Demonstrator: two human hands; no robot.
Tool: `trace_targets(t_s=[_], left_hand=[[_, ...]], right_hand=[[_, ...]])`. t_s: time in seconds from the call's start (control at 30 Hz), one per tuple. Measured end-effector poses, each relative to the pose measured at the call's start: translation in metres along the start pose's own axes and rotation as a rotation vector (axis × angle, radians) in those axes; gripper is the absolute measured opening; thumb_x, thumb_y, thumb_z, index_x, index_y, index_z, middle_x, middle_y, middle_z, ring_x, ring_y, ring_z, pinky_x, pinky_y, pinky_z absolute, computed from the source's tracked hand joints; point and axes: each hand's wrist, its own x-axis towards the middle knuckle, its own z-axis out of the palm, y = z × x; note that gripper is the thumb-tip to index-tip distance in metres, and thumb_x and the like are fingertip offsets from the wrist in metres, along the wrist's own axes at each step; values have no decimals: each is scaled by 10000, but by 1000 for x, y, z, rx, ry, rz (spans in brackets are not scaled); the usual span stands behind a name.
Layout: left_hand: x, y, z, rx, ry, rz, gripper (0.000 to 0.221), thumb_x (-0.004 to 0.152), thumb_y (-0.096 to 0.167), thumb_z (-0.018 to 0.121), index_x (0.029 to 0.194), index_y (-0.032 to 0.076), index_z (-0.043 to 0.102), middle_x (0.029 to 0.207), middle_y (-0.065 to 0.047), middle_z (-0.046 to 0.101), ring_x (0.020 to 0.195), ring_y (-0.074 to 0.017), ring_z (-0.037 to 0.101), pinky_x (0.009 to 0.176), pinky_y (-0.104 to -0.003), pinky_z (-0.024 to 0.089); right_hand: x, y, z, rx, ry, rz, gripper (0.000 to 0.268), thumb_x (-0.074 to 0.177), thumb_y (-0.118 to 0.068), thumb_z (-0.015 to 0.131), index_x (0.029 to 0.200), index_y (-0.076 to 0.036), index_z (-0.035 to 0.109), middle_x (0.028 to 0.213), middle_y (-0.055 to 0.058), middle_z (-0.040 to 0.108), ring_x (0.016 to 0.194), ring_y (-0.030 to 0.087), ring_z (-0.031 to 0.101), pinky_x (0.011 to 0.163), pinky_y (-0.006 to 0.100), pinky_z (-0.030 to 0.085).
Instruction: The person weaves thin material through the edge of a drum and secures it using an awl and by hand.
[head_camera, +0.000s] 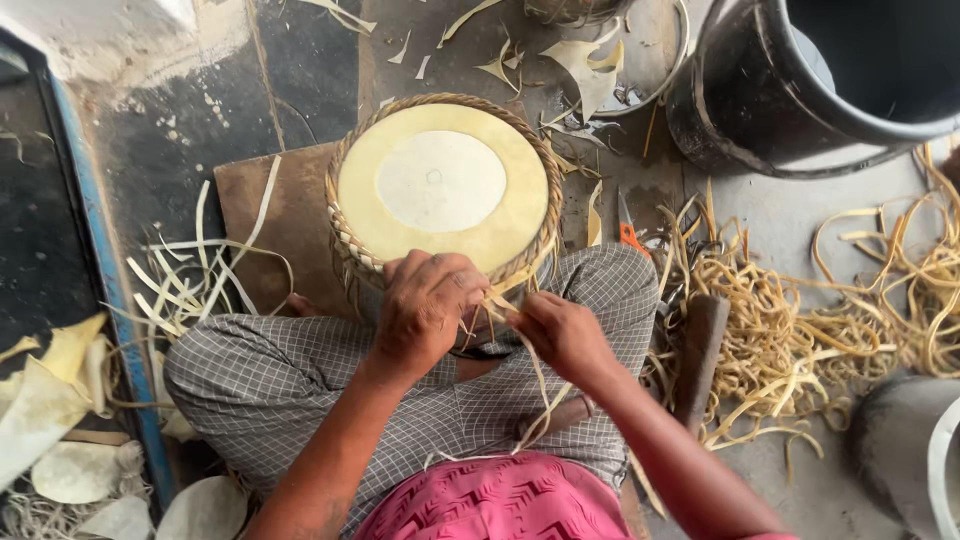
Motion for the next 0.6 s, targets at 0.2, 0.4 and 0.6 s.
trace_targets(t_s=[0.2,0.4,0.6], left_hand=[[-11,-21,-3,104,85,-81,347,774,387,850,976,152,696,970,-20,596,983,-265,539,928,-458,315],[-14,-23,7,-2,17,49,302,774,382,844,893,165,673,946,-8,600,966,-249,545,910,-458,310],[-24,-40,-2,-61,-55,107,289,739,362,846,849,165,666,906,-1,595,935,-245,553,912,-458,330]], right_hand=[[-66,25,-28,-105,-278,139,516,694,-422,875,977,-78,614,916,97,591,827,284,590,722,430,518],[-120,37,-1,-76,-296,-61,434,727,-206,834,1130,-109,705,1041,76,587,985,292,551,839,401,505],[-125,56,-40,663,-275,333,767,738,-136,914,1429,-222,592,1018,71,586,1020,224,605,948,352,505]])
